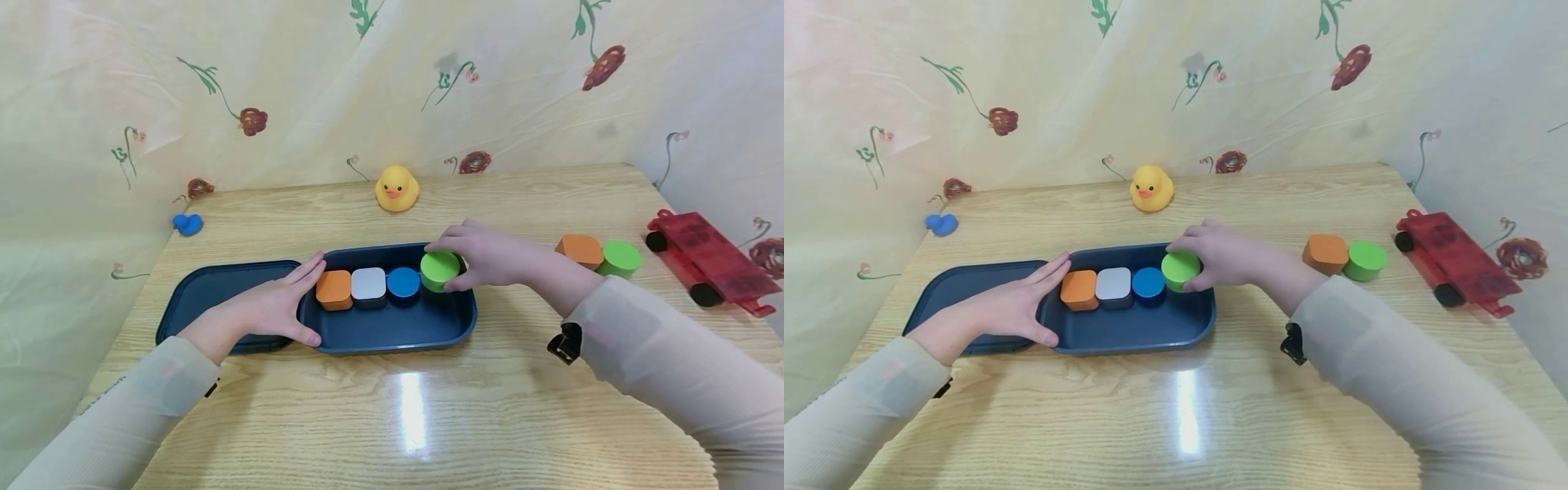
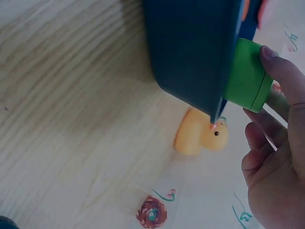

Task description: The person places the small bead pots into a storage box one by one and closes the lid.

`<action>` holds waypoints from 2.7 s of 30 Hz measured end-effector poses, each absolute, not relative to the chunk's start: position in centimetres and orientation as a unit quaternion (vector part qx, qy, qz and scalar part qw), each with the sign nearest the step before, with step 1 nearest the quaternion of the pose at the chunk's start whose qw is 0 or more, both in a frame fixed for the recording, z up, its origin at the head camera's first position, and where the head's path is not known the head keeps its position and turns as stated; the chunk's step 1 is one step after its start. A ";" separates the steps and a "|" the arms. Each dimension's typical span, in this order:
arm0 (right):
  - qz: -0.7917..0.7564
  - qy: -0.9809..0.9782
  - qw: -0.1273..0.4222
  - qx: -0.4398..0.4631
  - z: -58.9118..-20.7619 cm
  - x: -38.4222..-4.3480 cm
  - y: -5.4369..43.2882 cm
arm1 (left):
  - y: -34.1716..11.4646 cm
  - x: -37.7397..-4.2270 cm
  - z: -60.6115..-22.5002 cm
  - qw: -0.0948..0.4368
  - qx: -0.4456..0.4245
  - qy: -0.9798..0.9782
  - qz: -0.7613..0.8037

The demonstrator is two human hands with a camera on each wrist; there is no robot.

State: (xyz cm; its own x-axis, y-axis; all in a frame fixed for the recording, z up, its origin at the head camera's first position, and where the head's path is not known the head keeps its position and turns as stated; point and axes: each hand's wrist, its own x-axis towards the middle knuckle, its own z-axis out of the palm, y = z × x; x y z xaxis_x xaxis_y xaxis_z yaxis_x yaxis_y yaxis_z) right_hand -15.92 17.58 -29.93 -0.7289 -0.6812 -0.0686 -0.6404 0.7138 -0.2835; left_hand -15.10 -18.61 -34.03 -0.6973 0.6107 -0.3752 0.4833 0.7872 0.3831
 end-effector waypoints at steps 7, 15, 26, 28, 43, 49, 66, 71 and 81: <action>-0.120 0.920 0.089 -0.362 -31.1 -15.8 17.3 | -18.6 -15.1 -34.1 0.250 0.300 0.912 0.127; -0.098 0.926 0.072 -0.357 -32.0 -15.6 17.1 | -18.6 -15.1 -34.0 0.245 0.306 0.911 0.126; -0.038 0.952 0.074 -0.293 -32.9 -15.3 16.7 | -18.6 -15.1 -34.0 0.246 0.306 0.911 0.123; -0.032 0.955 0.074 -0.286 -33.0 -15.2 16.6 | -18.6 -15.1 -34.0 0.247 0.306 0.911 0.124; -0.049 0.959 0.096 -0.262 -33.3 -15.1 16.1 | -18.7 -15.1 -34.2 0.242 0.306 0.911 0.131; -0.052 0.957 0.089 -0.269 -33.4 -15.1 16.1 | -18.7 -15.0 -34.2 0.241 0.307 0.912 0.131; -0.112 0.948 0.084 -0.285 -30.6 -15.2 18.2 | -18.7 -15.1 -34.3 0.242 0.305 0.912 0.127; -0.139 0.944 0.091 -0.287 -29.4 -15.3 20.1 | -18.7 -15.0 -34.3 0.243 0.304 0.912 0.127; -0.149 0.946 0.103 -0.267 -28.8 -15.0 24.6 | -18.8 -15.1 -34.4 0.245 0.306 0.912 0.123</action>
State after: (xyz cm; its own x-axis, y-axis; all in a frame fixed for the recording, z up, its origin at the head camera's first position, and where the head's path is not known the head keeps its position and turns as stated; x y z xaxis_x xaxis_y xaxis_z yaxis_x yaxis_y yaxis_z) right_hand -14.97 24.63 -28.78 -0.8358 -0.5368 -0.1152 -0.4756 0.8127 -0.3366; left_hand -15.10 -18.77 -34.44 -0.6931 0.6181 -0.3709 0.4978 0.7826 0.3738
